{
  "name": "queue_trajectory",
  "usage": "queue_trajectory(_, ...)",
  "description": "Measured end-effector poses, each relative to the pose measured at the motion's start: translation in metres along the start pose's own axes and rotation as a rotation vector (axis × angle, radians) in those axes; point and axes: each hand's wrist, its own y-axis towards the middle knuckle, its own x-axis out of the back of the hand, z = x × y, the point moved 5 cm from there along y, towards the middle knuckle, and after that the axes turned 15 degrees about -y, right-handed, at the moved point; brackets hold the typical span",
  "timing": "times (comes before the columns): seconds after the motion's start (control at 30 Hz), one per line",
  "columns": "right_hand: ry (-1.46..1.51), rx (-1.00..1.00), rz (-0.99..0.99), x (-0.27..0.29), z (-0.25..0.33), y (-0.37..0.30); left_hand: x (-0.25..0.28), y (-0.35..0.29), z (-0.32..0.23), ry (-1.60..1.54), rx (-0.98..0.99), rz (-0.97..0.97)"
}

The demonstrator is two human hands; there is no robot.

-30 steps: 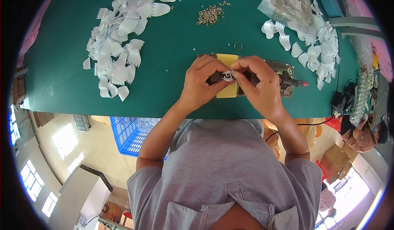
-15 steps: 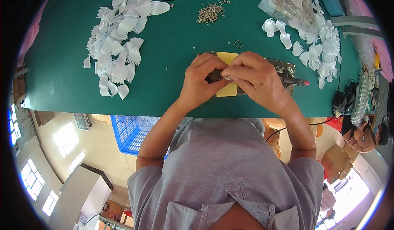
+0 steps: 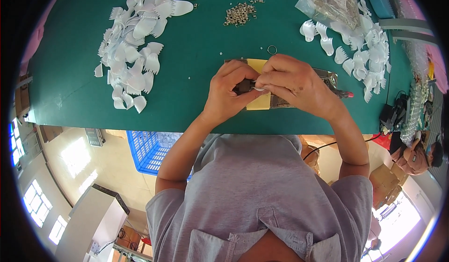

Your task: The person positions a white plastic piece and a metal clip on a metal jig and presses a lever to assemble them. They then remove the finished piece and place it into a blue basket, repeating the process.

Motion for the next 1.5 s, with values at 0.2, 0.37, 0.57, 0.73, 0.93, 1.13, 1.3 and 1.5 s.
queue_trajectory(0.2, 0.029, -0.261, -0.125, 0.022, -0.012, -0.007, 0.002, -0.001, -0.003, 0.067, -0.021, 0.040)
queue_trajectory(0.37, -0.148, -0.208, -0.206, 0.004, -0.005, -0.021, -0.002, 0.001, -0.004, 0.037, -0.048, 0.022)
queue_trajectory(0.57, -0.134, -0.200, -0.196, -0.004, -0.003, -0.015, -0.001, 0.001, 0.001, 0.025, -0.021, 0.009)
queue_trajectory(0.73, -0.175, -0.197, -0.200, -0.009, -0.003, -0.015, -0.001, -0.001, 0.001, 0.037, 0.001, -0.009)
queue_trajectory(0.93, -0.128, -0.238, -0.223, -0.005, -0.002, -0.017, -0.003, 0.003, -0.002, 0.042, -0.030, 0.005)
queue_trajectory(1.13, -0.018, -0.504, -0.156, 0.025, -0.038, -0.011, 0.003, 0.000, -0.001, 0.074, -0.032, 0.041)
queue_trajectory(1.3, -0.393, -0.463, -0.218, 0.049, -0.095, 0.009, 0.002, 0.001, -0.005, 0.100, -0.040, 0.074)
queue_trajectory(1.5, -0.357, -0.407, -0.181, 0.020, -0.124, 0.058, 0.002, 0.000, -0.008, 0.105, -0.053, 0.081)
